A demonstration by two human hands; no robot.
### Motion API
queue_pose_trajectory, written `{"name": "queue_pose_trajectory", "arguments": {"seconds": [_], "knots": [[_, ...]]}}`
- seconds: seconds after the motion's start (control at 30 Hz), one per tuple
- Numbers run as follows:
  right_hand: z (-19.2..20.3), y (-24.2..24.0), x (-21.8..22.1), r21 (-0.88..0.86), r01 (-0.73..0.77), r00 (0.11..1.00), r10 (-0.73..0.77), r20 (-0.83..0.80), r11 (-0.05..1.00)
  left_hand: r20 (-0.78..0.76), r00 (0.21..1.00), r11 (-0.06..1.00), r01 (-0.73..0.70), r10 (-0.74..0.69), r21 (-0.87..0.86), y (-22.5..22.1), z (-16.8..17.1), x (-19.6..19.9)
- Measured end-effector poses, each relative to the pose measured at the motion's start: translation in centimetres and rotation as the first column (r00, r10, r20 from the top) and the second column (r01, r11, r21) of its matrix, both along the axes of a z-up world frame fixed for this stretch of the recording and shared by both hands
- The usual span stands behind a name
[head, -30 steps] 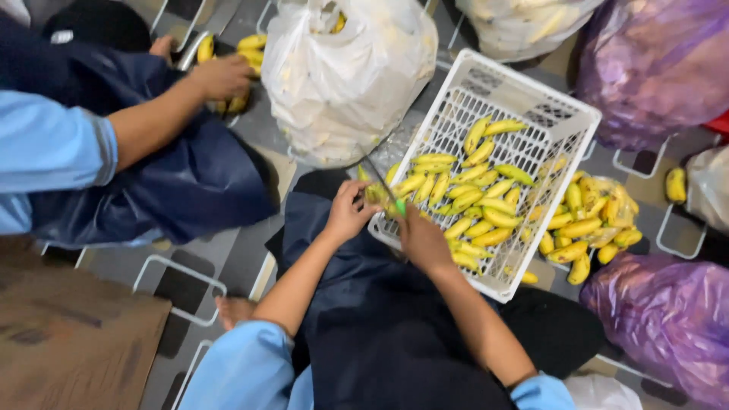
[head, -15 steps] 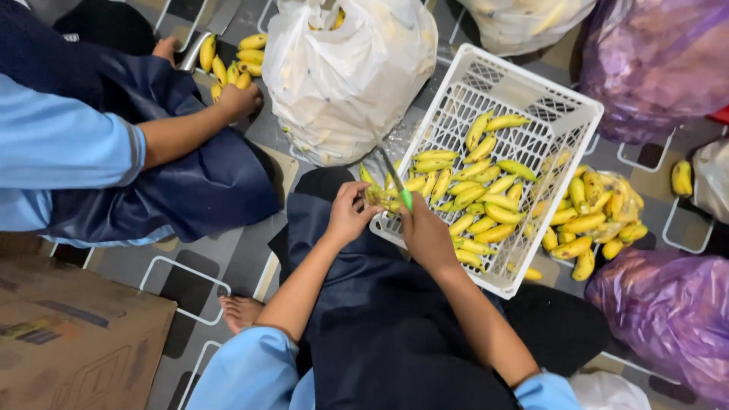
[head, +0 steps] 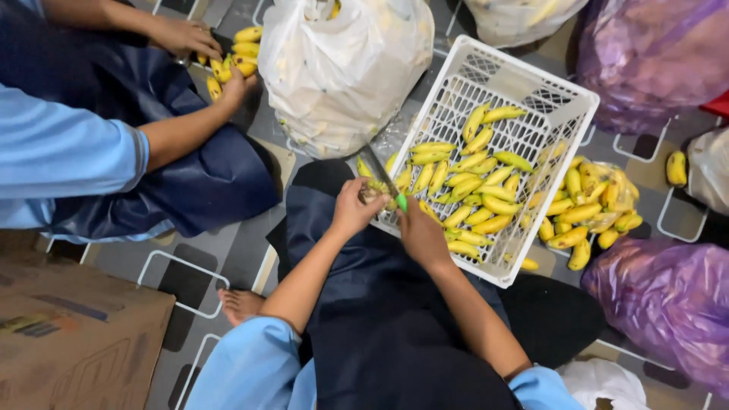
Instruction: Cutting bunches of bananas into smaller clusters or individual pieces using a knife.
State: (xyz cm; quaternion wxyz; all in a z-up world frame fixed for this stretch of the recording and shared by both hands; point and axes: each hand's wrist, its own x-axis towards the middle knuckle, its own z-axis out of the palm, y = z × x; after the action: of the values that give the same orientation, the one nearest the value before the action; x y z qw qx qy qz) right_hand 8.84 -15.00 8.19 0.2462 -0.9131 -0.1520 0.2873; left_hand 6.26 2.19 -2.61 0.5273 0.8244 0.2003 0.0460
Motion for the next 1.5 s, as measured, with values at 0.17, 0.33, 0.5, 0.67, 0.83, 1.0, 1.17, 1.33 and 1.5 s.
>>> {"name": "queue_pose_trajectory", "arguments": {"seconds": [0.17,0.33,0.5,0.67,0.83,1.0,1.17,1.33,1.5], "knots": [[2.8,-1.0,0.9,0.148,0.203,0.977,-0.211,0.036,0.968,-0.126,0.978,0.956,-0.193,0.169,-0.219,-1.0,-2.8,3.1],[2.4,-1.9,1.0,0.367,0.314,0.937,-0.349,0.029,0.875,-0.075,0.963,0.871,-0.267,0.260,-0.413,-3.0,2.6,6.7],[1.5,-1.7,0.8,0.412,0.363,0.906,-0.420,0.054,0.836,-0.002,0.933,0.806,-0.312,0.359,-0.504,-2.6,2.7,7.2],[-1.7,-1.9,1.1,0.174,0.256,0.964,-0.265,0.030,0.951,-0.195,0.932,0.887,-0.353,0.306,-0.296,-1.8,1.3,5.3],[-0.9,-1.5,1.0,0.180,0.163,0.984,-0.173,0.038,0.970,-0.191,0.938,0.887,-0.339,0.290,-0.314,-1.4,-1.2,5.7],[0.3,-1.3,1.2,0.224,0.169,0.986,-0.168,-0.025,0.960,-0.238,0.934,0.887,-0.334,0.266,-0.320,-1.0,-4.0,5.6],[1.6,-1.0,0.9,0.174,0.239,0.970,-0.226,-0.088,0.955,-0.270,0.916,0.818,-0.390,0.297,-0.423,-0.8,-7.7,6.0],[-1.4,-0.7,1.0,0.041,0.116,0.993,-0.114,-0.040,0.992,-0.251,0.920,0.815,-0.384,0.300,-0.434,-0.9,-10.4,5.7],[0.1,0.5,1.4,-0.040,0.026,1.000,-0.026,-0.003,0.999,-0.197,0.935,0.871,-0.347,0.294,-0.349,-0.9,-9.9,5.3]]}}
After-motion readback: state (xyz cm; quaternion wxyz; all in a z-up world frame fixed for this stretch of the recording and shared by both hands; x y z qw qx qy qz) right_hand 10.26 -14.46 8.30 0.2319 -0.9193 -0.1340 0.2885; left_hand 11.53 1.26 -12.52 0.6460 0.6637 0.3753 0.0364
